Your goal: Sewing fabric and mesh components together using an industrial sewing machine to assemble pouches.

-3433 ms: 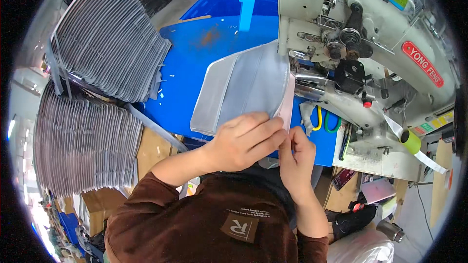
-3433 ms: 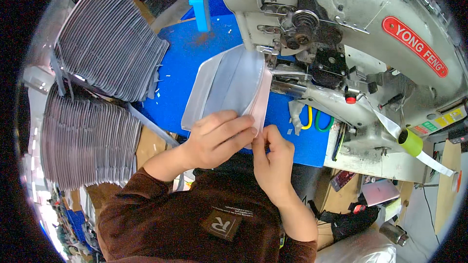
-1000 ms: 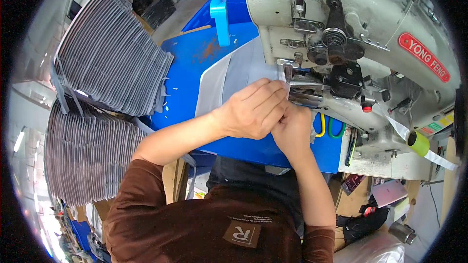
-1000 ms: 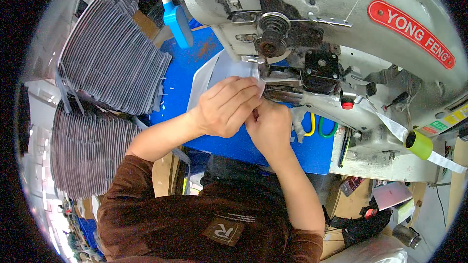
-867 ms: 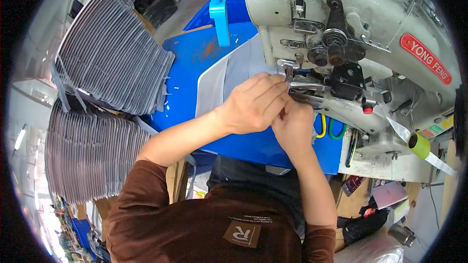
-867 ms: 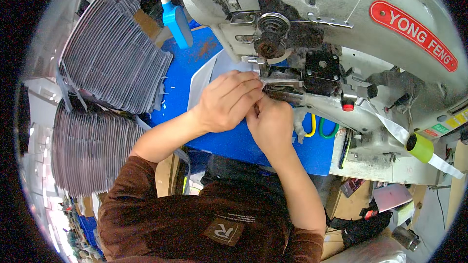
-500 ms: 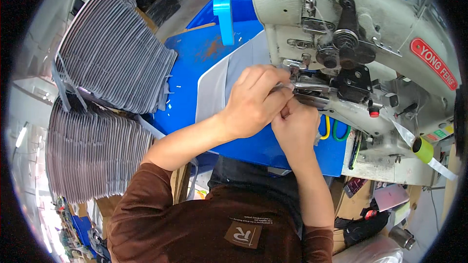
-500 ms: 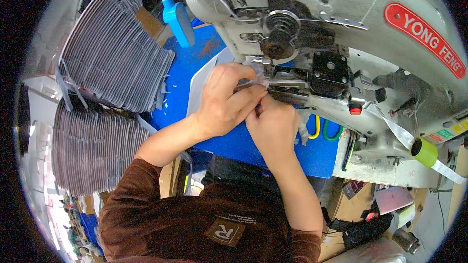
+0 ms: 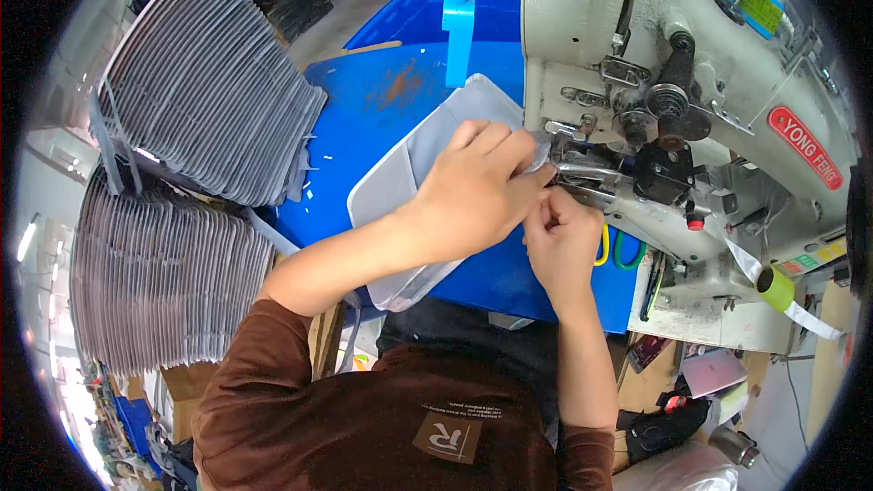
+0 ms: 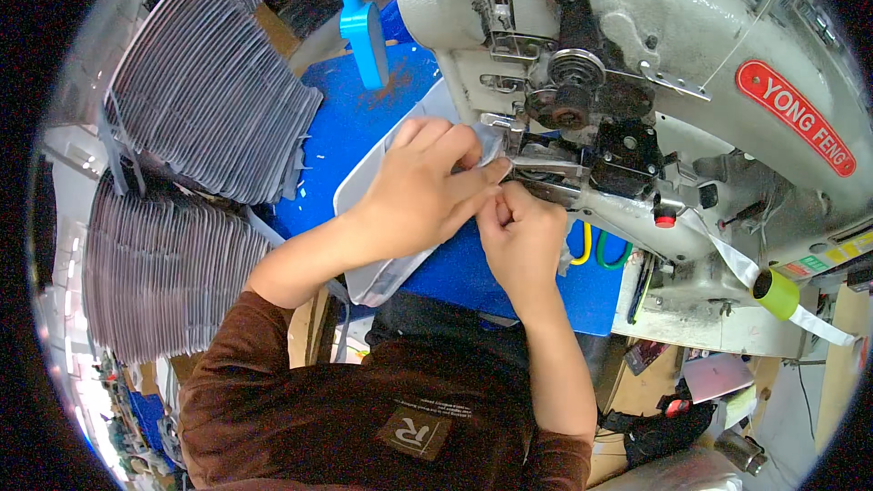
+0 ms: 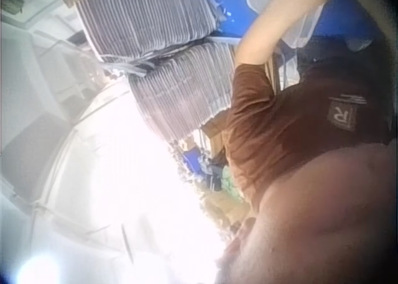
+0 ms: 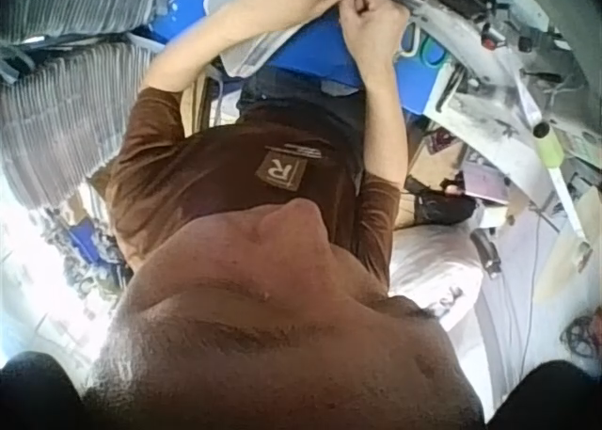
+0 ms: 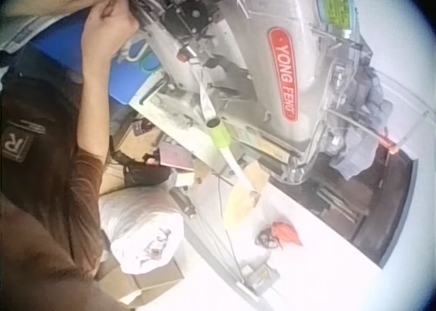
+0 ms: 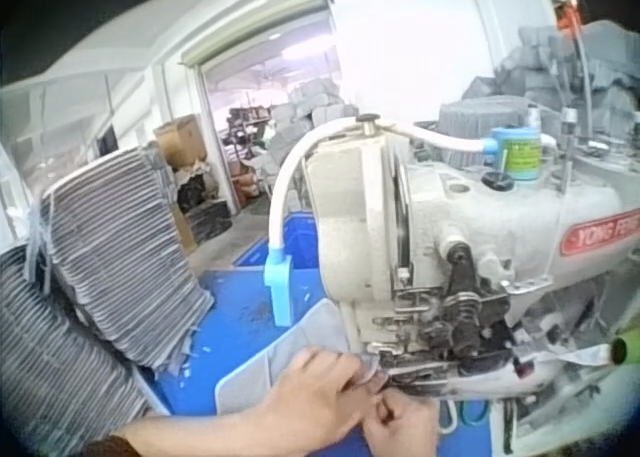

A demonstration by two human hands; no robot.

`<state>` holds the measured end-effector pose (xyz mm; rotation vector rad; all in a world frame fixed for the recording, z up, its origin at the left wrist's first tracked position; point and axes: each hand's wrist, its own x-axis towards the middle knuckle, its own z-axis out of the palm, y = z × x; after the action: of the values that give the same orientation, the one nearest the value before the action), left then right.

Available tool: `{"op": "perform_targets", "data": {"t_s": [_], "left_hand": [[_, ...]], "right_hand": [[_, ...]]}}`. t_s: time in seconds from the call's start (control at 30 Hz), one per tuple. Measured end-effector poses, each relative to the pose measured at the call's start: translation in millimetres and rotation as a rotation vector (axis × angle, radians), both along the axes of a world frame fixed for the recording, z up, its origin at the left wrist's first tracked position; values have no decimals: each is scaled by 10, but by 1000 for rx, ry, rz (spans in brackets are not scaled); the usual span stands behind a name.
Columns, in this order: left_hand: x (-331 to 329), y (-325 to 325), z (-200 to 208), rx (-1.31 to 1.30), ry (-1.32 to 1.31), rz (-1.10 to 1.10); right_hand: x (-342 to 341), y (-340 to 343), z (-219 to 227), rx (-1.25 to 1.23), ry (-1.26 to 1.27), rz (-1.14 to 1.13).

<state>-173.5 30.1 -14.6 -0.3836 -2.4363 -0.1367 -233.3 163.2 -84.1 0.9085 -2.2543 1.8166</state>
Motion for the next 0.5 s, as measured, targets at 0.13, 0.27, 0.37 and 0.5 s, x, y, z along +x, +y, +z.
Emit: {"op": "perform_targets", "data": {"t_s": [0.13, 0.27, 0.37, 0.5], "left_hand": [[-35, -105, 36, 281, -222, -80], [-144, -62, 53, 736, -265, 13], [-429, -368, -184, 442, -62, -235], [-465, -367, -218, 594, -571, -143]], "right_hand": [[-34, 79, 8, -56, -120, 34], [-41, 123, 32, -98, -281, 80], [-53, 146, 43, -71, -254, 119], [-64, 183, 120, -123, -356, 116]]}}
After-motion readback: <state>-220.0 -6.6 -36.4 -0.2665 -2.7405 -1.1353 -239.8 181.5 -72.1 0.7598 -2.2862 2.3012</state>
